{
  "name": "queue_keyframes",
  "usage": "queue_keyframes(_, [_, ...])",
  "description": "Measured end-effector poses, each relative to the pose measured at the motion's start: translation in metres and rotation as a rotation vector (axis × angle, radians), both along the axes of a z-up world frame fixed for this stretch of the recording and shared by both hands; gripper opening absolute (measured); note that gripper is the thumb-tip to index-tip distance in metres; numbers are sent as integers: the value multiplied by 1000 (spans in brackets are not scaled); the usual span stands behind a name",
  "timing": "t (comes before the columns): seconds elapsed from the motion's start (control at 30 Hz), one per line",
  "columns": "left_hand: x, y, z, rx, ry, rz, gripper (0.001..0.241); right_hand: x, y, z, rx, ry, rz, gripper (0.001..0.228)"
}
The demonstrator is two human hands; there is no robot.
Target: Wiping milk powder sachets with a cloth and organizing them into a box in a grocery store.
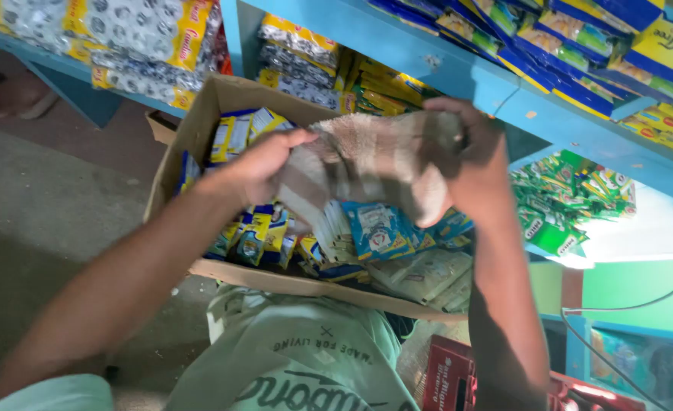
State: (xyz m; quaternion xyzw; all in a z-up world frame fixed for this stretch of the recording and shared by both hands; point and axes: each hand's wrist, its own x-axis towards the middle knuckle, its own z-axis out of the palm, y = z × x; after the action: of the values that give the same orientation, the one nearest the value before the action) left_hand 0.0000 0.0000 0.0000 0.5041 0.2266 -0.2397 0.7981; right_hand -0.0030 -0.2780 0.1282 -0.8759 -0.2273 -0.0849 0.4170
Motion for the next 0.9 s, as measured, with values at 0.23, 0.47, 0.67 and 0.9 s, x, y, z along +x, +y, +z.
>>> queue_keyframes(0.23, [-34, -39, -9, -374, -127, 94, 51, -45, 82, -35, -340, 155, 168, 52])
queue_keyframes(0.47, [-34, -10, 26, -157, -343, 191, 35, -65, 84, -18, -65, -208, 644, 20])
queue_keyframes(0.67, [-39, 5, 51, -171, -444, 427, 50, -57, 92, -57, -192, -14, 699, 19])
queue_keyframes(0.9, [-60, 7, 88, -150, -489, 557, 50, -28, 155, -112, -627, 250, 837, 72])
